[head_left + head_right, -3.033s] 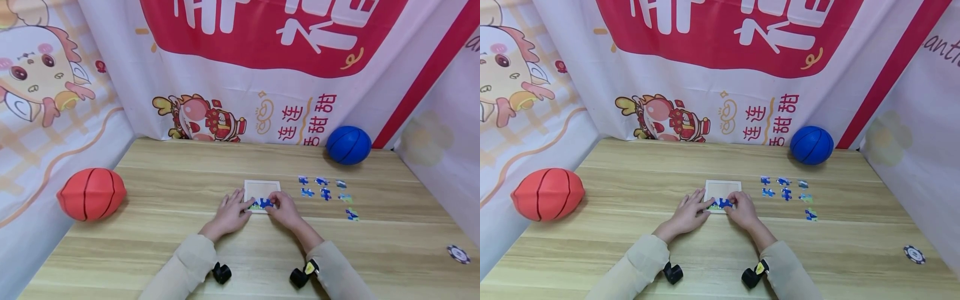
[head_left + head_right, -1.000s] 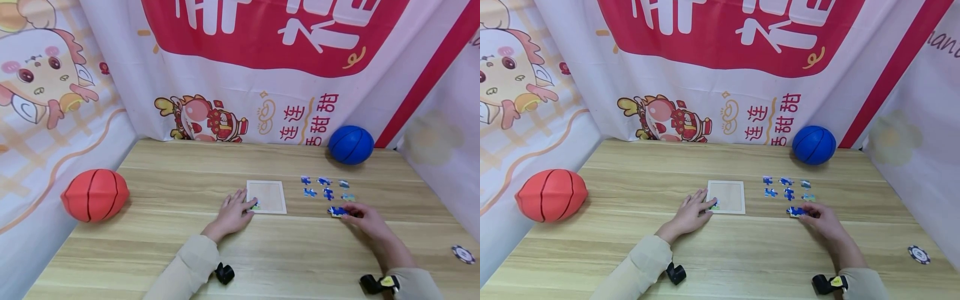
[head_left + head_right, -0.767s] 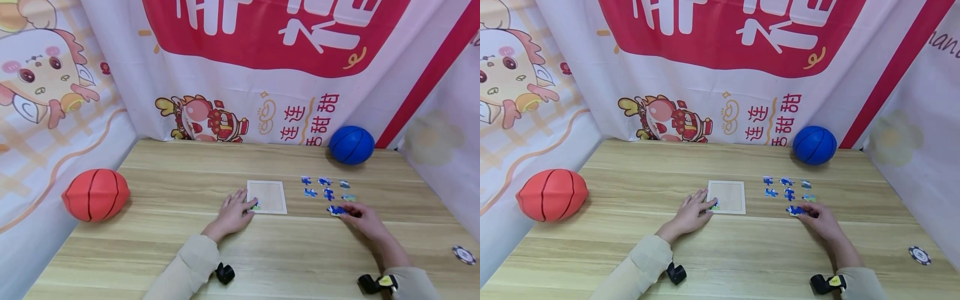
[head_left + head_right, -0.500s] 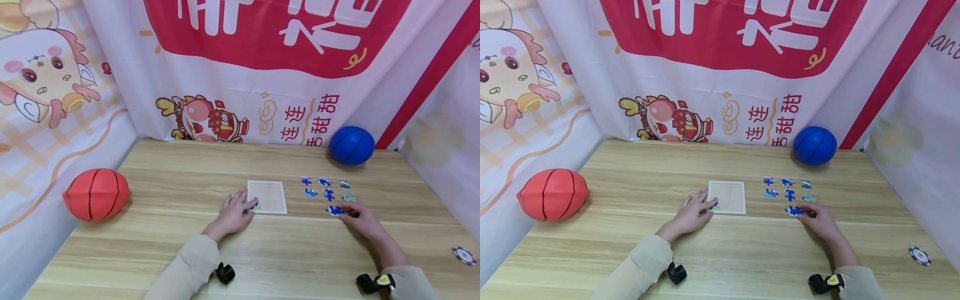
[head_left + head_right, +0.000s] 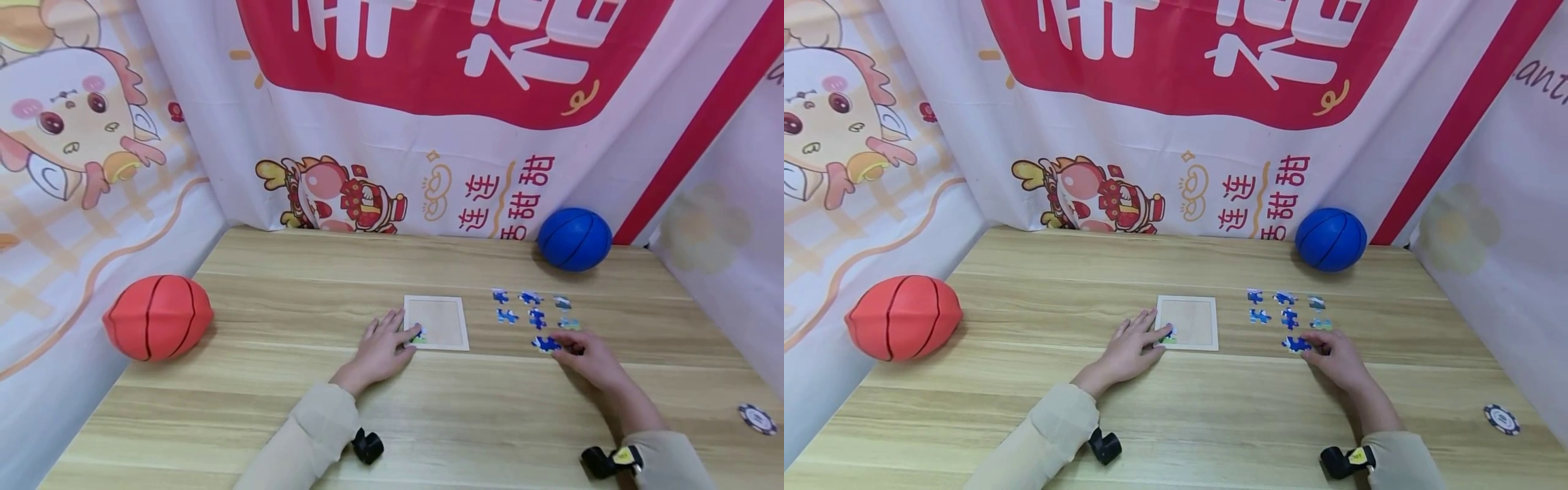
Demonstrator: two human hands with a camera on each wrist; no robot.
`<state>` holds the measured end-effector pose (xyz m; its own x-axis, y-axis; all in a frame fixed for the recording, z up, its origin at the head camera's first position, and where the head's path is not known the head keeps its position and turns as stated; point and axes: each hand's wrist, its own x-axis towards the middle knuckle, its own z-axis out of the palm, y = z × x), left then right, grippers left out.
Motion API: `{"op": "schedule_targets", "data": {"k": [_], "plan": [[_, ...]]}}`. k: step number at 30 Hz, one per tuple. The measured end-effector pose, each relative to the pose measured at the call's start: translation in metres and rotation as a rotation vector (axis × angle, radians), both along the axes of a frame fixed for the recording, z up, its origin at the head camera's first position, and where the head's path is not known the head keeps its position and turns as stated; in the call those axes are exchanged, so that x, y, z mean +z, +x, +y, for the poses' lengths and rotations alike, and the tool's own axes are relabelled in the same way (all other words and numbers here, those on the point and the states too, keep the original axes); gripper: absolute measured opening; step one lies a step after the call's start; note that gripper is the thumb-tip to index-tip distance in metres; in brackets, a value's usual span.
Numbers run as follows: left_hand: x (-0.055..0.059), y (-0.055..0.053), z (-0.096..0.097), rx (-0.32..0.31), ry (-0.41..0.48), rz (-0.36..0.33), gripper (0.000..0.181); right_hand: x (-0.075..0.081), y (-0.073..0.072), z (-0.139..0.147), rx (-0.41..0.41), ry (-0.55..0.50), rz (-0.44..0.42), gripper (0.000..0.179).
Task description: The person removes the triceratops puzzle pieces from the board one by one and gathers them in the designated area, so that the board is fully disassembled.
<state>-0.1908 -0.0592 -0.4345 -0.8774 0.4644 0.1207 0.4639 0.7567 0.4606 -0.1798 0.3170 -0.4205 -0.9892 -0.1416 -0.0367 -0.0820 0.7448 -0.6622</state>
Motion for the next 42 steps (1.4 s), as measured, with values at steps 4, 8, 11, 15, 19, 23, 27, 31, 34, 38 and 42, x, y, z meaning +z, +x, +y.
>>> {"op": "schedule_targets", "data": {"k": [4, 8, 11, 15, 19, 23, 27, 31, 34, 38, 42], "plan": [[-0.001, 0.0, 0.0, -0.006, -0.009, 0.01, 0.042, 0.008, 0.001, -0.001, 0.016, -0.009, -0.041, 0.044], [-0.003, 0.0, 0.0, -0.006, -0.014, 0.022, 0.042, 0.016, 0.001, -0.007, 0.021, 0.0, -0.007, 0.048], [-0.002, 0.0, 0.0, -0.002, -0.009, 0.031, 0.042, 0.024, 0.0, -0.019, 0.022, -0.021, 0.02, 0.049], [-0.002, -0.001, -0.002, 0.004, 0.017, 0.029, 0.045, 0.03, -0.006, -0.047, 0.071, -0.088, 0.059, 0.044], [-0.003, -0.004, -0.005, 0.013, 0.069, 0.012, 0.05, 0.031, -0.014, -0.082, 0.115, -0.151, 0.044, 0.041], [-0.004, -0.008, -0.011, 0.038, 0.093, 0.013, 0.054, 0.028, -0.021, -0.117, 0.15, -0.197, 0.003, 0.038], [-0.005, -0.011, -0.017, 0.04, 0.046, 0.023, 0.054, 0.023, -0.024, -0.145, 0.185, -0.218, -0.025, 0.038], [-0.006, -0.013, -0.019, 0.023, -0.017, 0.021, 0.054, 0.013, -0.024, -0.166, 0.226, -0.234, -0.016, 0.039], [-0.007, -0.013, -0.019, 0.02, -0.052, 0.022, 0.054, 0.005, -0.025, -0.177, 0.242, -0.227, 0.011, 0.039], [-0.007, -0.013, -0.019, 0.02, -0.059, 0.025, 0.052, -0.005, -0.026, -0.188, 0.239, -0.167, 0.069, 0.037], [-0.008, -0.013, -0.019, 0.004, -0.025, 0.041, 0.052, -0.008, -0.024, -0.194, 0.2, -0.086, 0.111, 0.037]]}}
